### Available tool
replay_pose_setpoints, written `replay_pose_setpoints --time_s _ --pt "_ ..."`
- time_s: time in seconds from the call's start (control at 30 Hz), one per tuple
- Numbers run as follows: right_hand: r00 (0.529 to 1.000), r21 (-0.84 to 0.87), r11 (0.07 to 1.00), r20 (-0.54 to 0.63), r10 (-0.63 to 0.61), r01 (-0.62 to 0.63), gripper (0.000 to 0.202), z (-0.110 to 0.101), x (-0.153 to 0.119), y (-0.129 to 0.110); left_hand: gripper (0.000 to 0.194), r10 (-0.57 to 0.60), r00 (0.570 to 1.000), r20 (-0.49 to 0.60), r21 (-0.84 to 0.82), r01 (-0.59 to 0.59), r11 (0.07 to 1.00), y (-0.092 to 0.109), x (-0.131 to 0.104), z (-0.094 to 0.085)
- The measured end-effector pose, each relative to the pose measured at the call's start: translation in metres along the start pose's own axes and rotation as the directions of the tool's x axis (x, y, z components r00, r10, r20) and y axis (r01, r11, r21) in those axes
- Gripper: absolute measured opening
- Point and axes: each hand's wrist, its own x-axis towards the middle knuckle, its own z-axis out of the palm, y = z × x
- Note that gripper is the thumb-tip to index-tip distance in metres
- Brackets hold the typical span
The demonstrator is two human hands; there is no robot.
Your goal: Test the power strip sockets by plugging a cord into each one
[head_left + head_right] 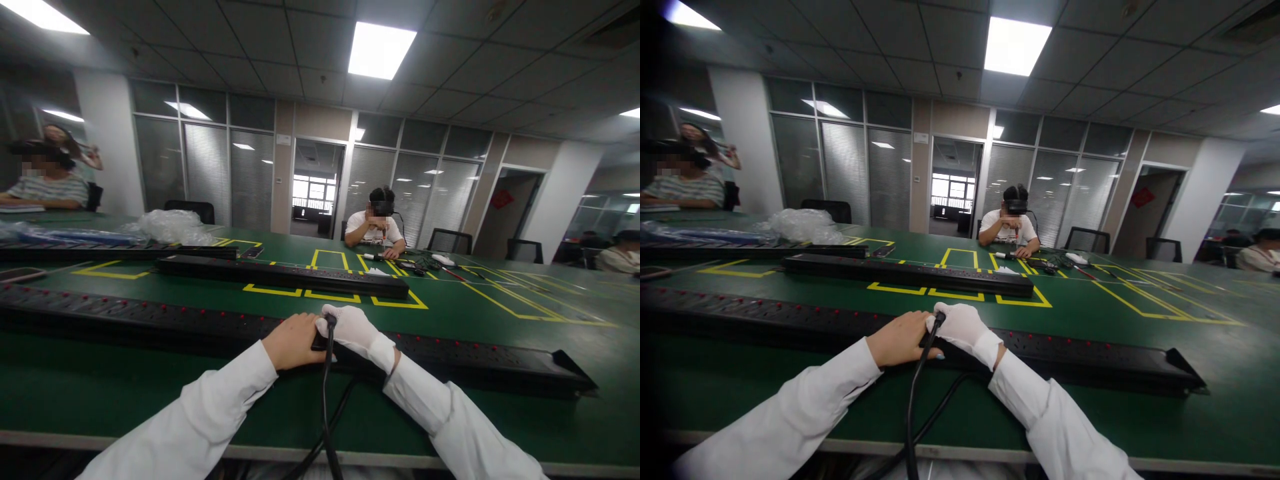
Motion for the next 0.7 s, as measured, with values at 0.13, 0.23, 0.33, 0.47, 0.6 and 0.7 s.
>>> replay_pose_setpoints --time_s 0.13,0.23,0.33,0.47,0.6,0.7 --pt "0.997 -0.036 0.998 -0.071 -0.044 0.041 0.024 0.001 -0.003 0.0 0.057 0.005 1.0 -0.006 -0.004 -0.005 1.0 0.0 0.0 0.001" --pt "0.988 -0.111 0.989 -0.112 -0.111 0.098 0.026 0.0 -0.009 -0.002 0.054 0.0 1.0 -0.017 0.004 0.0 1.0 0.0 -0.001 0.001" --pt "0.981 -0.157 0.979 -0.125 -0.148 0.127 0.028 -0.004 -0.013 -0.005 0.052 -0.01 1.0 -0.017 0.007 0.011 1.0 0.0 -0.001 0.001" --pt "0.985 -0.168 0.98 -0.118 -0.128 0.107 0.028 -0.006 -0.013 -0.006 0.05 -0.018 1.0 -0.006 0.005 0.018 1.0 0.0 -0.001 0.0" --pt "0.995 -0.146 0.988 -0.08 -0.067 0.055 0.029 -0.003 -0.01 -0.004 0.053 -0.012 1.0 0.0 -0.003 0.012 1.0 0.0 -0.001 -0.001" --pt "0.998 -0.134 0.991 -0.062 -0.015 0.007 0.029 -0.001 -0.008 -0.003 0.056 0.0 1.0 0.0 -0.02 0.0 1.0 0.001 -0.001 -0.002"
